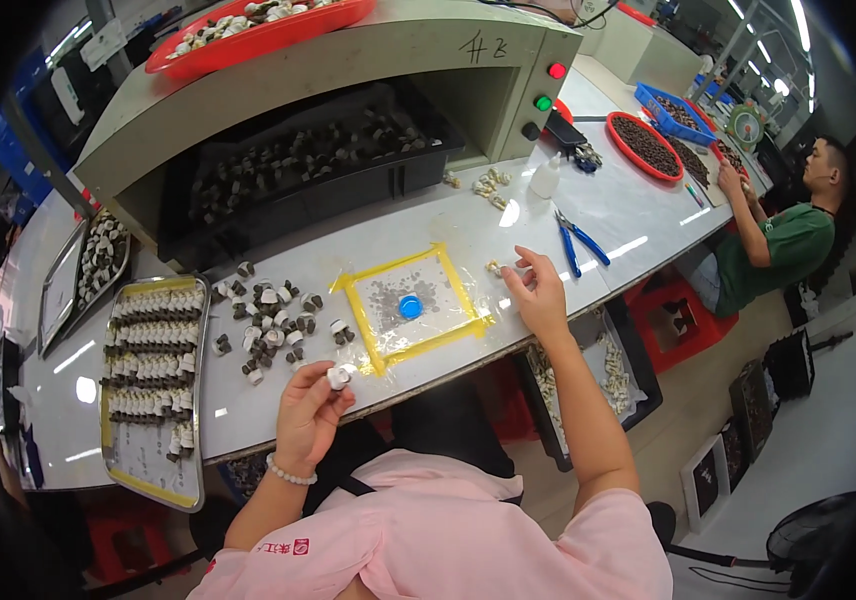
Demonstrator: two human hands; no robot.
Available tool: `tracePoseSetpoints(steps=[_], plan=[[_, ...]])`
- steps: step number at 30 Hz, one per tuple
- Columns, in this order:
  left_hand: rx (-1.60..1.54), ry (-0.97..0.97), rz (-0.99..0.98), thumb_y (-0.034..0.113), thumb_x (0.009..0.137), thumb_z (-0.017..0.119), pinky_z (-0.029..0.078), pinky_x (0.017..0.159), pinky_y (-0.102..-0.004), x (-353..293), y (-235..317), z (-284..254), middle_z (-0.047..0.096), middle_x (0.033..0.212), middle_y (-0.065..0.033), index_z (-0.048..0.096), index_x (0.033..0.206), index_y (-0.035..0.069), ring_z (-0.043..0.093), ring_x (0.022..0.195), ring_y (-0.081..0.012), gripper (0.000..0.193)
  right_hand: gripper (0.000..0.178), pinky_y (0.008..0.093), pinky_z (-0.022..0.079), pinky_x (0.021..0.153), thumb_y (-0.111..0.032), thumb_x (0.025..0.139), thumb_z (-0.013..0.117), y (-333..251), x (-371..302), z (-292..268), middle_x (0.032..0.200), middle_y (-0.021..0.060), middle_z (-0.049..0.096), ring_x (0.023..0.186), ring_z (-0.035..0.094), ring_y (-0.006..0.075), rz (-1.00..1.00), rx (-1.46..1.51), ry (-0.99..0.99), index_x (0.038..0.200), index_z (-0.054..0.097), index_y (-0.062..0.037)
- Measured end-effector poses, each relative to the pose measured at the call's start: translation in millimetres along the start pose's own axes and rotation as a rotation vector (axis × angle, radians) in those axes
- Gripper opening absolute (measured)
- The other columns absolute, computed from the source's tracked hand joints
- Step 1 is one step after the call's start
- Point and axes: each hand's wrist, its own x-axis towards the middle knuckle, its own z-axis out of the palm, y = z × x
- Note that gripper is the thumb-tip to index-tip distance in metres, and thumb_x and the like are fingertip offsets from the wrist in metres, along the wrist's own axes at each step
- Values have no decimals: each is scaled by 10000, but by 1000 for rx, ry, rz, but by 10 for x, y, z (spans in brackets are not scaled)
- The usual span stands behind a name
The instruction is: The person assembles components by dipping small parts into adhesive in a cap, joining them to plastic pieces by hand, and placing the assembled units onto a tray. The person also retrieves additional parts from a bin and refills the adhesive using a bottle.
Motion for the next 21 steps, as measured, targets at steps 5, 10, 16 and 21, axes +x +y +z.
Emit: tracePoseSetpoints(steps=[5,10,16,21], plan=[[-172,-70,-72,28,909,528,555,808,-361,78,-143,-32,631,984,-127,555,1106,4,641,858,-217,201,371,344,482,715,-88,771,583,-444,102,109,947,132,558,746,580,261,-150,-311,-296,1140,603,-57],[-319,-89,-59,53,915,529,549,794,-357,120,-207,43,633,998,-128,560,1129,13,636,856,-225,219,349,311,472,728,-2,780,505,-438,240,59,930,118,551,769,600,222,-135,-250,-457,1104,624,-50],[-382,-199,-51,87,917,535,506,805,-355,158,-249,2,612,1061,-147,570,1147,67,603,900,-237,233,237,248,468,777,48,816,569,-483,-1,163,925,41,602,839,587,112,220,550,-568,1049,592,16],[-364,-217,-81,67,905,540,488,808,-366,199,-242,42,599,1083,-165,570,1123,71,588,907,-244,221,195,245,470,738,17,751,692,-508,-128,204,908,49,612,814,584,127,30,307,-589,921,601,-5]])
